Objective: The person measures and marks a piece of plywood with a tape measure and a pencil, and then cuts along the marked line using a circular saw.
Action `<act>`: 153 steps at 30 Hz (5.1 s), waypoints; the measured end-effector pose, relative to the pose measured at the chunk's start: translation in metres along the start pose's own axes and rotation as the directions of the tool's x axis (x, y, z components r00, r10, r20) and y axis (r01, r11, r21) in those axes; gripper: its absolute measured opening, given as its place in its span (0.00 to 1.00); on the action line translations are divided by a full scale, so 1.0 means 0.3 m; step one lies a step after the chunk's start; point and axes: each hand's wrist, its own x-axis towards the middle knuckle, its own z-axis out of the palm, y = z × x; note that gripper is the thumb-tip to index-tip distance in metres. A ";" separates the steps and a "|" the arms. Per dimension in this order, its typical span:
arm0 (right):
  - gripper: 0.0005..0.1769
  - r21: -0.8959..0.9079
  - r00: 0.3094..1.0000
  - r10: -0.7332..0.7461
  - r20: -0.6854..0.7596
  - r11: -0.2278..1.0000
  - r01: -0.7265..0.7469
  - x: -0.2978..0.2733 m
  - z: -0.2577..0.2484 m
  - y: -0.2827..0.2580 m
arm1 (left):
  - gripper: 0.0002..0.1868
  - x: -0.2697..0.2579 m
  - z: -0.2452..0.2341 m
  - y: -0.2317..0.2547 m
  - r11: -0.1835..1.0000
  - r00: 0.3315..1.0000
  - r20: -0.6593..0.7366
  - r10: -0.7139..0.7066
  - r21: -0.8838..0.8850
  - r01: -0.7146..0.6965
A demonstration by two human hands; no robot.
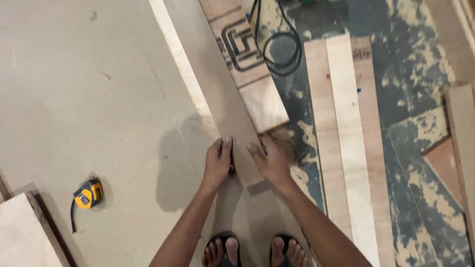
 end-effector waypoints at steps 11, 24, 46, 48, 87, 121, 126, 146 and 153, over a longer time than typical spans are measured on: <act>0.18 0.141 0.996 0.027 -0.083 0.990 -0.015 -0.100 -0.053 0.068 | 0.23 -0.047 -0.033 0.101 0.954 0.998 0.045 -0.052 0.297 0.036; 0.17 -0.154 0.990 -0.092 -0.104 0.985 0.076 -0.078 -0.021 0.029 | 0.15 -0.016 -0.103 0.049 0.716 0.981 -0.076 0.178 0.694 -0.076; 0.25 -0.073 0.998 0.030 0.062 0.997 -0.025 -0.014 -0.018 0.071 | 0.38 0.170 -0.190 -0.072 0.370 0.843 0.304 0.443 0.795 -0.481; 0.24 -0.088 0.998 0.001 0.060 0.996 0.005 -0.019 -0.014 0.085 | 0.38 0.171 -0.194 -0.075 0.371 0.837 0.304 0.455 0.789 -0.489; 0.24 -0.028 0.995 0.016 0.103 1.000 -0.013 -0.016 -0.009 0.112 | 0.41 0.172 -0.195 -0.114 0.353 0.856 0.296 0.424 0.817 -0.457; 0.30 -0.231 0.822 0.345 0.453 0.936 -0.265 0.036 -0.178 0.199 | 0.29 0.842 -0.101 0.427 0.569 0.879 -0.051 0.474 0.780 -0.262; 0.13 -0.627 0.557 0.787 0.264 0.579 -0.520 0.488 -0.168 -0.149 | 0.31 0.904 -0.170 0.532 0.592 0.904 0.018 0.426 0.751 -0.293; 0.30 -0.450 0.826 -0.419 0.378 0.696 0.559 2.349 0.468 -0.863 | 0.36 2.013 -0.816 0.901 0.541 0.926 0.015 0.378 0.808 -0.234; 0.30 -0.458 0.834 -0.387 0.394 0.704 0.543 2.380 0.477 -0.842 | 0.37 2.037 -0.822 0.900 0.506 0.948 0.047 0.314 0.837 -0.209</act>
